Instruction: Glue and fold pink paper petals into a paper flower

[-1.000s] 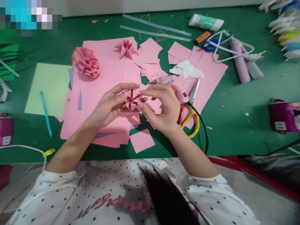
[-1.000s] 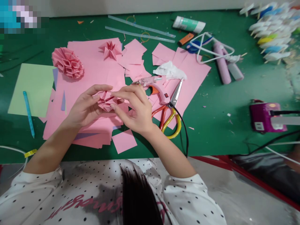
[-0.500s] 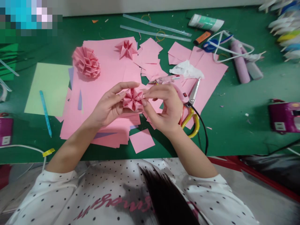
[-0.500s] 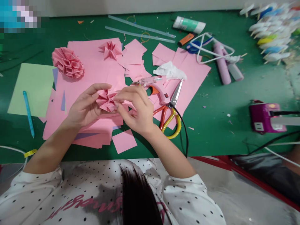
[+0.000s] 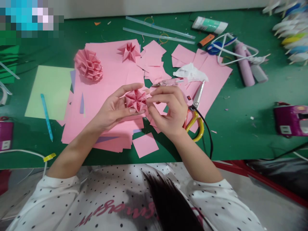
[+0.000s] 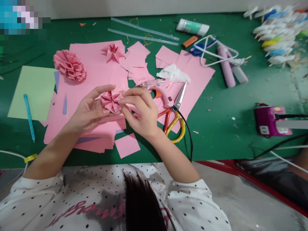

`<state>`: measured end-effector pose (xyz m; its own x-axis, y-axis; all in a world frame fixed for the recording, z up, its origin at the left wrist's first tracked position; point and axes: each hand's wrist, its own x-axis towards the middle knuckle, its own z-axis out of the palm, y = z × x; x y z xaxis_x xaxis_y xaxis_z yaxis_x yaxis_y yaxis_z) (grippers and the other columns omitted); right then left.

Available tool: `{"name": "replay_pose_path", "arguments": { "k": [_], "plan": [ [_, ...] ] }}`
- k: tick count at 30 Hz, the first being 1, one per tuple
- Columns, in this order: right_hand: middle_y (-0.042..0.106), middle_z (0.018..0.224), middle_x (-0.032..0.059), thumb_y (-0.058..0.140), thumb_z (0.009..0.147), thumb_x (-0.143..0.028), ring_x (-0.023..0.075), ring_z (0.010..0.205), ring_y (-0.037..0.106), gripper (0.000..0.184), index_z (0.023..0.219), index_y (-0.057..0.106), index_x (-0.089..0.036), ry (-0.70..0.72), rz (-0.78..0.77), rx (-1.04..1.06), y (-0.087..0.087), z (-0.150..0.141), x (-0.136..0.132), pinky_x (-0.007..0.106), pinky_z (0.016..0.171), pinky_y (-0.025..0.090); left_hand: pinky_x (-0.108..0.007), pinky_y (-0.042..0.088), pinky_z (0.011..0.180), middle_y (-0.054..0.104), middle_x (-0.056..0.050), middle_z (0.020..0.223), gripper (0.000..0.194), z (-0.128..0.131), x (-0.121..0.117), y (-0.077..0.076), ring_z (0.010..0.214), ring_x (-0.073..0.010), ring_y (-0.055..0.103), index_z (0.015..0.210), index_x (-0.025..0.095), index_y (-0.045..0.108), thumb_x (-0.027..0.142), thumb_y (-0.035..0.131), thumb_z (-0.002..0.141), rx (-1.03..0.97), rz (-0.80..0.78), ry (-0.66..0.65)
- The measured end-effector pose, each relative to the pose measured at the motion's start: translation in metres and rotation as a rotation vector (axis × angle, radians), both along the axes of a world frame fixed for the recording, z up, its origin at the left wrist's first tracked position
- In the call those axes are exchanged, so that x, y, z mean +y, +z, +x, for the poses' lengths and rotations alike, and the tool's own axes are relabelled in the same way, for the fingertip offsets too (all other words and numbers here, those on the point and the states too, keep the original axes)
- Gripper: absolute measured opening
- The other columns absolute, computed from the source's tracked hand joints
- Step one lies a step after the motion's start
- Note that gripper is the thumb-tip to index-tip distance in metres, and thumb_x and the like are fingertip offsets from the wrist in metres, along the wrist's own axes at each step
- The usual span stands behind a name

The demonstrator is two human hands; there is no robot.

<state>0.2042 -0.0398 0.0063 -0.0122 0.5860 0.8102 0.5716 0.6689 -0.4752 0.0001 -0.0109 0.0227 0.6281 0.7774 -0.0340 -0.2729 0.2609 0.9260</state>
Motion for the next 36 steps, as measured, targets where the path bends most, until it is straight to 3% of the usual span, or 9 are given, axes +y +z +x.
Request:
{"name": "replay_pose_path", "arguments": {
  "k": [6,15,21,28,32,36],
  "plan": [
    [0.074,0.098,0.0023,0.072,0.090,-0.012,0.0225,0.093,0.075,0.021,0.101,0.072,-0.030,-0.015,0.001,0.003,-0.0008,0.0005,0.0009,0.043,0.079,0.063,-0.039,0.068,0.103,0.074,-0.003,0.136,0.061,0.0000,0.0006,0.0010,0.125,-0.0266,0.075,0.140,0.038,0.065,0.033,0.090,0.084,0.011,0.007,0.009],
    [0.076,0.100,0.0025,0.079,0.091,-0.019,0.0221,0.095,0.075,0.019,0.106,0.075,-0.030,-0.025,-0.028,0.023,-0.0014,0.0019,0.0015,0.039,0.076,0.064,-0.047,0.067,0.106,0.077,-0.003,0.131,0.073,-0.0032,0.0020,-0.0002,0.119,-0.0284,0.078,0.148,0.040,0.058,0.033,0.091,0.083,0.030,-0.001,0.008],
    [0.077,0.096,0.0012,0.078,0.092,-0.020,0.0203,0.094,0.075,0.016,0.105,0.074,-0.028,-0.014,-0.018,0.048,-0.0002,-0.0007,0.0005,0.037,0.077,0.063,-0.047,0.066,0.108,0.076,-0.002,0.131,0.070,-0.0025,0.0011,0.0025,0.119,-0.0270,0.077,0.146,0.039,0.059,0.033,0.090,0.083,0.036,-0.022,0.021],
    [0.077,0.105,0.0029,0.076,0.095,-0.037,0.0152,0.082,0.072,0.025,0.116,0.069,-0.025,0.147,-0.268,0.285,-0.0006,-0.0024,-0.0036,0.031,0.067,0.061,-0.040,0.065,0.105,0.072,-0.003,0.138,0.067,-0.0002,0.0022,0.0031,0.122,-0.0254,0.075,0.140,0.034,0.061,0.035,0.092,0.080,0.019,0.016,0.077],
    [0.077,0.106,0.0042,0.082,0.090,-0.045,0.0168,0.087,0.073,0.034,0.115,0.071,-0.024,0.196,-0.281,0.257,-0.0031,-0.0012,-0.0016,0.033,0.070,0.062,-0.039,0.066,0.101,0.073,-0.004,0.137,0.070,-0.0003,0.0032,-0.0008,0.121,-0.0271,0.075,0.139,0.035,0.062,0.040,0.094,0.078,0.059,0.080,0.128],
    [0.075,0.109,0.0046,0.081,0.090,-0.048,0.0167,0.087,0.071,0.033,0.114,0.074,-0.025,0.138,-0.270,0.250,-0.0048,-0.0015,-0.0011,0.034,0.072,0.063,-0.041,0.066,0.100,0.070,-0.005,0.143,0.071,-0.0001,0.0035,-0.0024,0.124,-0.0293,0.074,0.138,0.037,0.063,0.044,0.095,0.076,0.083,0.114,0.140]
  ]
}}
